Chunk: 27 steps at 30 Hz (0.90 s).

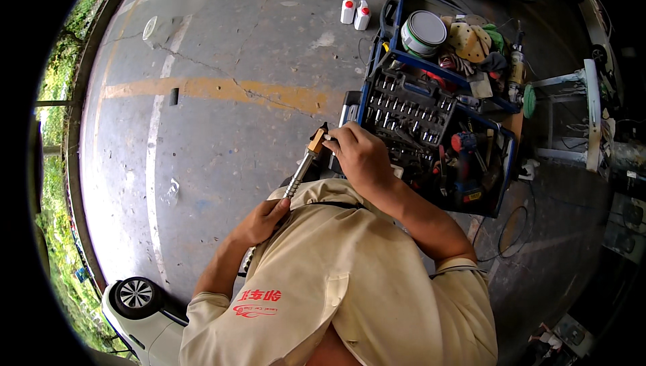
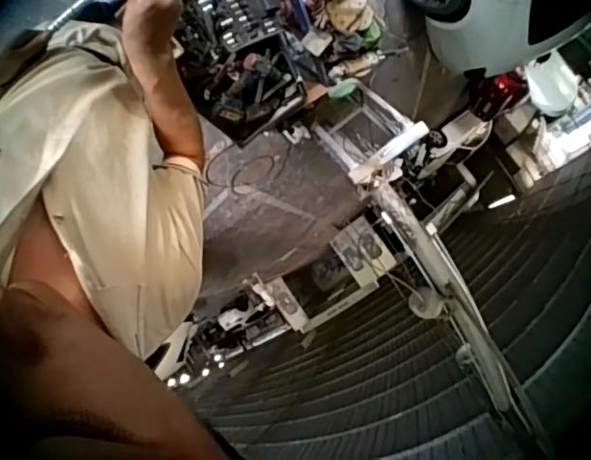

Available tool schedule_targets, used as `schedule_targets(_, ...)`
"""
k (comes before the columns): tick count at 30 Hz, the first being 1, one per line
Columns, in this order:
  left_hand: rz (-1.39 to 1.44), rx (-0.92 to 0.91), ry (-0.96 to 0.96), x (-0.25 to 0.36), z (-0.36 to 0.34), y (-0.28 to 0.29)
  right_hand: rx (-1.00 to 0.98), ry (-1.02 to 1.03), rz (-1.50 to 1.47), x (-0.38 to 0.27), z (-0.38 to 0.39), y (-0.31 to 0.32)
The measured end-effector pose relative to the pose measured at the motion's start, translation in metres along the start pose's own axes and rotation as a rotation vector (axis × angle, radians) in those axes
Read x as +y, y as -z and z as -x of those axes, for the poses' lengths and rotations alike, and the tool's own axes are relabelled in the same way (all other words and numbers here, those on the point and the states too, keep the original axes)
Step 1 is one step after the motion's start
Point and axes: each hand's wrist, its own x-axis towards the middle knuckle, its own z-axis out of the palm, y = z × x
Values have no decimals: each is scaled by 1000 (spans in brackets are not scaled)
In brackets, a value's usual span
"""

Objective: The person selects a tool from a toolbox and attaches it to a pneumatic dent removal gun. They then use the tool to pull out a dent on the rear fender of a white car, adjusting the machine settings during the process.

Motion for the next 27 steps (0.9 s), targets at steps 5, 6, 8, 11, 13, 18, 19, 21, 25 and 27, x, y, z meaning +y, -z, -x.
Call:
schedule_targets(5, -51, 24, 12, 7, 2, 1, 35, -50, 22, 1, 4, -11)
schedule_targets(6, -78, 18, 10, 10, 0, 1, 39, -70, 38, 2, 4, -11)
schedule_targets(8, -112, 86, 23, 11, 1, -2, 73, -115, 61, 2, 8, -16)
schedule_targets(11, -92, 110, 19, 10, -2, -4, 134, -97, -49, 7, 13, -26)
schedule_targets(13, -32, 132, 0, 3, -1, -4, 169, -70, -140, 0, 10, -23)
schedule_targets(18, 341, 114, 122, 9, -3, 5, 211, -101, -356, -23, 15, -6)
schedule_targets(19, 362, 192, 110, 8, -7, 4, 61, -216, -559, -30, 21, -9)
schedule_targets(21, 483, 203, 13, 23, -6, 10, -287, -543, -1006, -40, 35, -19)
schedule_targets(25, 376, 163, -38, 40, -7, 12, -275, -425, -1069, -40, 40, -30)
schedule_targets(27, 253, 142, -33, 50, -7, 7, -259, -359, -1014, -36, 37, -29)
